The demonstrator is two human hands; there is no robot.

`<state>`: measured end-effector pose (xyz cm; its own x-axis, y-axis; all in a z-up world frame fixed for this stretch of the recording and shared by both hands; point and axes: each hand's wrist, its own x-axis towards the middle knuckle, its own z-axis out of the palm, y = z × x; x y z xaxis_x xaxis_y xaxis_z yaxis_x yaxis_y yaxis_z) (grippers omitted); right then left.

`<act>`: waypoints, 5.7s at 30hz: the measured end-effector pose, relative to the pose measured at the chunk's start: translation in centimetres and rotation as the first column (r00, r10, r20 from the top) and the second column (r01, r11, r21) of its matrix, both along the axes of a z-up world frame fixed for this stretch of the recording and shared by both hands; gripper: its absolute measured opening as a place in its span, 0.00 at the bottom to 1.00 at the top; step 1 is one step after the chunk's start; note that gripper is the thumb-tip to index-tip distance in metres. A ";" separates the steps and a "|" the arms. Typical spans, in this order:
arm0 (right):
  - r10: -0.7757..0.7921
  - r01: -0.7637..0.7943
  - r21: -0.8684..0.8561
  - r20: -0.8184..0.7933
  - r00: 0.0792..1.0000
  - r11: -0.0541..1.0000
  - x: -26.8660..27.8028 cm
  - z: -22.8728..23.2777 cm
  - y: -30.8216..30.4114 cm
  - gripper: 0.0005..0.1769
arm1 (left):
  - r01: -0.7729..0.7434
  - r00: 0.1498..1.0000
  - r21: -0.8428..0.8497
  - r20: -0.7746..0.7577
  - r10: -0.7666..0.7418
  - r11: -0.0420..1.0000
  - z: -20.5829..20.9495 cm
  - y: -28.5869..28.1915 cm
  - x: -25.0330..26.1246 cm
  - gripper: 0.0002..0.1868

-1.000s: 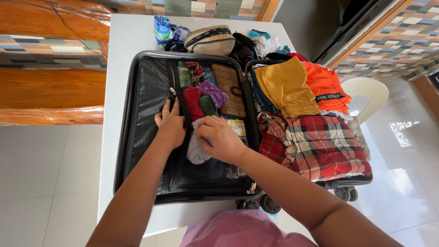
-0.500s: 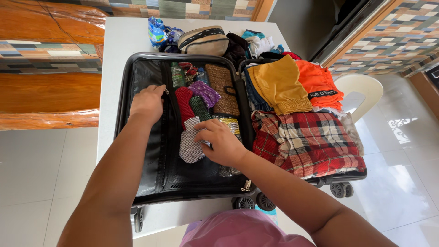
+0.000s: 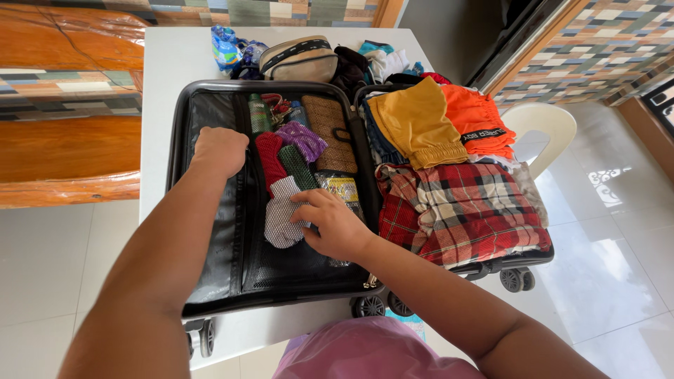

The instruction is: The person folds and places various clothing items into an open suitcase on a table. They handle socks, underwear, and a packaged yellow item, arranging them in the mesh pocket and main compartment.

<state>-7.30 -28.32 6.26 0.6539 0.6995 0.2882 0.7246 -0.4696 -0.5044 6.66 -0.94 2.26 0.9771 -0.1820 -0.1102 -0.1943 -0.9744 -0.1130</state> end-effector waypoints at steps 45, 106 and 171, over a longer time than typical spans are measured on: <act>-0.316 0.313 0.052 0.046 0.948 0.948 7.5 2.6 -13.8 0.10 | 0.282 0.948 -0.438 -0.010 -0.318 0.854 7.9 -21.1 -8.9 0.14; -0.454 0.300 -0.472 -0.254 0.854 0.829 57.5 -15.8 -37.5 0.26 | -0.157 0.962 -0.587 0.091 0.258 0.794 -2.6 -44.8 11.5 0.41; -0.850 0.361 -0.829 -0.234 0.471 0.428 63.4 -23.6 -41.4 0.33 | -0.224 0.959 -0.682 -0.028 0.282 0.696 -1.6 -44.8 11.7 0.42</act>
<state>56.13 -69.72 -17.37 0.7927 -0.1685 -0.5858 -0.2339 -0.9716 -0.0370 18.40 -45.69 0.62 0.9970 0.0756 0.0161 0.0518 -0.8077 0.5873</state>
